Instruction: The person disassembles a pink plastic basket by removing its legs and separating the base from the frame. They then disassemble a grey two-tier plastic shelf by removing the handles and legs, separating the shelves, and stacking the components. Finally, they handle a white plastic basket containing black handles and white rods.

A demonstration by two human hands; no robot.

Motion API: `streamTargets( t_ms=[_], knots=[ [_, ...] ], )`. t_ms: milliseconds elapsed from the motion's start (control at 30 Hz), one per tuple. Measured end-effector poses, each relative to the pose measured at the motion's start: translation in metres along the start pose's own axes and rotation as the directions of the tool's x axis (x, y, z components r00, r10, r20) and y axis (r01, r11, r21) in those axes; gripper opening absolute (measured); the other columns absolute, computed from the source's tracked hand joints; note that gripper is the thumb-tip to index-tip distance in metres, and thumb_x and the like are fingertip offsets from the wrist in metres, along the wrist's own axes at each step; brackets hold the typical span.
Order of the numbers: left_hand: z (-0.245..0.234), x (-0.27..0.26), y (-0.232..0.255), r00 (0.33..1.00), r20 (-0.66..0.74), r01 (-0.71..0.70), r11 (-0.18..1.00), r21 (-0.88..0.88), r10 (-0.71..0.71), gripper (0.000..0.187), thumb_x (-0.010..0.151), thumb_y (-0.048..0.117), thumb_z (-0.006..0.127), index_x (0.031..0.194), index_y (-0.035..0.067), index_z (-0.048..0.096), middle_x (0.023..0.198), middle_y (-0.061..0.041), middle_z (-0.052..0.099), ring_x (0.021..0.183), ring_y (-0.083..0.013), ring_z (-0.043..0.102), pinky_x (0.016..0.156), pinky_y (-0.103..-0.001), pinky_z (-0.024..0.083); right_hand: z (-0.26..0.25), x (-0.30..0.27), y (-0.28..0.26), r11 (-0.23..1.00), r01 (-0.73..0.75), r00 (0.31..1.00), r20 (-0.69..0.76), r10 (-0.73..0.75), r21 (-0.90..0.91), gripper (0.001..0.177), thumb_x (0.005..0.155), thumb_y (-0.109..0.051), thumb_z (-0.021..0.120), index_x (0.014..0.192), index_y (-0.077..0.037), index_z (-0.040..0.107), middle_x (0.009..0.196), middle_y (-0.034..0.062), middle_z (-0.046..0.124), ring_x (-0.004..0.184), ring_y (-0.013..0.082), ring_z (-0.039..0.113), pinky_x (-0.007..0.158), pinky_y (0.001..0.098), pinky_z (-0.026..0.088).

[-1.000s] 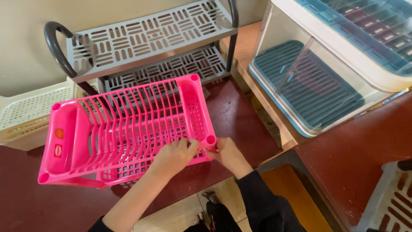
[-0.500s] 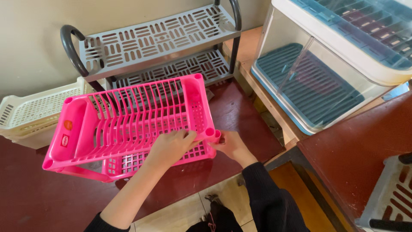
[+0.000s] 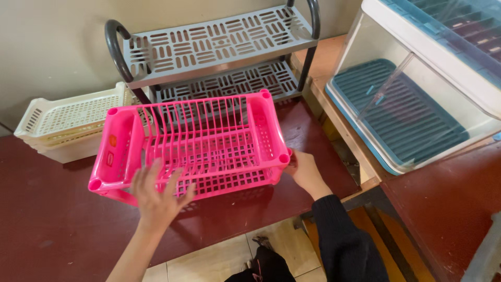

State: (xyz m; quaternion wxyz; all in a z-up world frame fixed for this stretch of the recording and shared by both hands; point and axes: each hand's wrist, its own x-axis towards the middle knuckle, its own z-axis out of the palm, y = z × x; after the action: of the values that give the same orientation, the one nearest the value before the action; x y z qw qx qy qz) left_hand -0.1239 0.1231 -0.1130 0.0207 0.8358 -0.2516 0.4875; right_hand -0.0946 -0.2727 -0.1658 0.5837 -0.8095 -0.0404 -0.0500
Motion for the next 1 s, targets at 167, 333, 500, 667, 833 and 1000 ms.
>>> streamTargets(
  t_ms=[167,333,500,667,833,1000],
  knots=[
    [-0.006,-0.065,-0.025,0.828,-0.011,0.560,0.826,0.063,-0.560,0.122,0.084,0.050,0.090,0.163,-0.007,0.016,0.162,-0.029,0.011,0.150,-0.0476,0.023,0.124,-0.060,0.034,-0.010,0.007,-0.022,0.963,0.050,0.997,-0.043,-0.064,-0.264,0.057,0.079,-0.009,0.084,0.132,-0.004,0.063,0.109,0.0169,0.078,0.100,0.0249,0.077,0.084,0.0351,0.060],
    [-0.005,-0.092,-0.031,0.745,-0.050,0.650,0.741,-0.170,-0.665,0.105,0.096,0.032,0.082,0.161,-0.012,0.013,0.163,-0.031,0.016,0.150,-0.0441,0.028,0.122,-0.053,0.038,-0.006,0.001,-0.094,0.813,-0.160,0.977,0.030,0.213,-0.560,0.122,0.068,-0.018,0.084,0.168,-0.019,0.015,0.119,0.0204,0.074,0.114,0.0369,0.072,0.096,0.0466,0.058],
    [0.009,-0.105,-0.059,0.366,0.344,0.909,0.253,-0.333,-0.864,0.035,0.101,0.015,0.070,0.130,-0.001,0.060,0.108,-0.015,0.068,0.097,-0.0237,0.063,0.087,-0.037,0.052,0.047,-0.020,-0.144,0.468,0.255,0.940,0.104,-0.324,-0.846,0.142,0.050,-0.048,0.093,0.158,-0.019,0.006,0.158,0.0362,0.013,0.147,0.0506,0.011,0.110,0.0752,0.020],
    [0.024,-0.120,-0.082,0.427,0.445,0.829,0.144,-0.540,-0.787,0.014,0.097,0.008,0.065,0.108,0.000,0.068,0.093,-0.006,0.072,0.086,-0.0135,0.068,0.075,-0.030,0.054,0.124,-0.001,-0.132,0.035,0.643,0.634,0.506,-0.585,-0.765,0.064,0.083,-0.024,0.069,0.144,-0.020,0.050,0.123,0.0151,0.063,0.123,0.0334,0.058,0.106,0.0585,0.044],
    [0.036,-0.131,-0.092,0.459,0.481,0.776,0.073,-0.627,-0.747,0.011,0.091,0.000,0.068,0.102,-0.001,0.070,0.086,-0.004,0.072,0.076,-0.0133,0.069,0.068,-0.030,0.056,0.127,0.017,-0.107,0.156,0.769,0.611,0.642,-0.464,-0.620,0.040,0.092,-0.013,0.060,0.132,-0.012,0.060,0.084,0.0060,0.065,0.067,0.0219,0.067,0.054,0.0373,0.055],
    [0.054,-0.145,-0.101,0.414,0.505,0.746,-0.035,-0.665,-0.758,0.012,0.087,-0.004,0.068,0.098,-0.001,0.069,0.082,-0.006,0.069,0.069,-0.0149,0.067,0.060,-0.031,0.055,0.115,0.021,-0.121,0.063,0.800,0.508,0.619,-0.599,-0.596,0.045,0.083,-0.014,0.063,0.129,-0.011,0.060,0.087,0.0054,0.063,0.067,0.0197,0.066,0.048,0.0332,0.052]
  ],
)
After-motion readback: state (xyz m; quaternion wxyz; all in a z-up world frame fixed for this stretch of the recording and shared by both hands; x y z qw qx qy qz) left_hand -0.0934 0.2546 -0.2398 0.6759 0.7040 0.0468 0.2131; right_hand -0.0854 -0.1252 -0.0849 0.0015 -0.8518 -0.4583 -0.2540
